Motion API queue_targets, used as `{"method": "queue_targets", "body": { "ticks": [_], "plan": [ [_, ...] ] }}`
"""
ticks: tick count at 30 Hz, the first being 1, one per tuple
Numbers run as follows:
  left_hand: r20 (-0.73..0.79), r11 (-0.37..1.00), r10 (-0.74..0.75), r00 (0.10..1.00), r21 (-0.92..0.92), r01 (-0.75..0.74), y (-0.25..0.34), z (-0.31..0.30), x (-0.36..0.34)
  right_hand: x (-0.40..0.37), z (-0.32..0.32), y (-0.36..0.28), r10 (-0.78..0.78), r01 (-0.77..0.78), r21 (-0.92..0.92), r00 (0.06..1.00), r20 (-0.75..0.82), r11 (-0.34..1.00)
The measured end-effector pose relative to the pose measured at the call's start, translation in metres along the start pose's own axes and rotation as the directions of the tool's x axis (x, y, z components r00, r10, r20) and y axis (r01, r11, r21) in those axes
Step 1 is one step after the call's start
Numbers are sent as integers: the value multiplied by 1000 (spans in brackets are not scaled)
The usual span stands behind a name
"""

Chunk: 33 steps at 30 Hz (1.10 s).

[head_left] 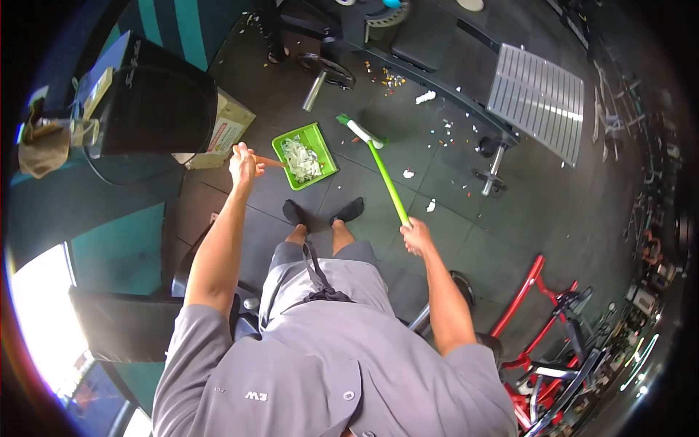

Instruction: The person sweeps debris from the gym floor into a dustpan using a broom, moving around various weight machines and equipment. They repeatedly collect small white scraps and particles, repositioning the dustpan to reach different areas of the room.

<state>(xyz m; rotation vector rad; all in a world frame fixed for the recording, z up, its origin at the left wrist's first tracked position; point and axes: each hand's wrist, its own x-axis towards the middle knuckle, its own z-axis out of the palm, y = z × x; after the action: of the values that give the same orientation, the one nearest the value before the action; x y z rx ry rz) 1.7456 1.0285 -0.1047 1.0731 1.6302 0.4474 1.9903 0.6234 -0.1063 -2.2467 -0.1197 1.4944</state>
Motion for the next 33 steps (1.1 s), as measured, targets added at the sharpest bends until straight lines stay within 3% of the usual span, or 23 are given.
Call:
{"method": "queue_targets", "body": {
  "ticks": [3,8,11,14,17,20,25,33],
  "plan": [
    [-39,1000,0,999,-4,-1,0,-3,16,-39,-21,-3,59,-69,156,996,63,985],
    [15,997,9,1000,74,-10,16,-1,13,-71,-79,-38,59,-59,33,998,-14,998],
    [17,996,-6,1000,85,5,18,6,12,-54,-74,-50,0,-2,-43,998,-59,999],
    [1,991,29,1000,130,-29,25,10,4,-14,-28,-43,-16,13,-44,996,-83,999],
    [26,991,39,999,130,-43,27,11,5,14,51,-28,85,-71,282,996,-37,957],
    [50,985,58,997,157,-66,18,10,17,1,122,-32,108,-102,386,994,6,917],
    [133,995,3,991,96,-16,33,-3,19,-56,204,-43,191,-224,341,973,129,913],
    [330,990,-54,943,-106,93,21,-53,50,-196,262,-54,235,-245,658,966,106,712]
  ]
}}
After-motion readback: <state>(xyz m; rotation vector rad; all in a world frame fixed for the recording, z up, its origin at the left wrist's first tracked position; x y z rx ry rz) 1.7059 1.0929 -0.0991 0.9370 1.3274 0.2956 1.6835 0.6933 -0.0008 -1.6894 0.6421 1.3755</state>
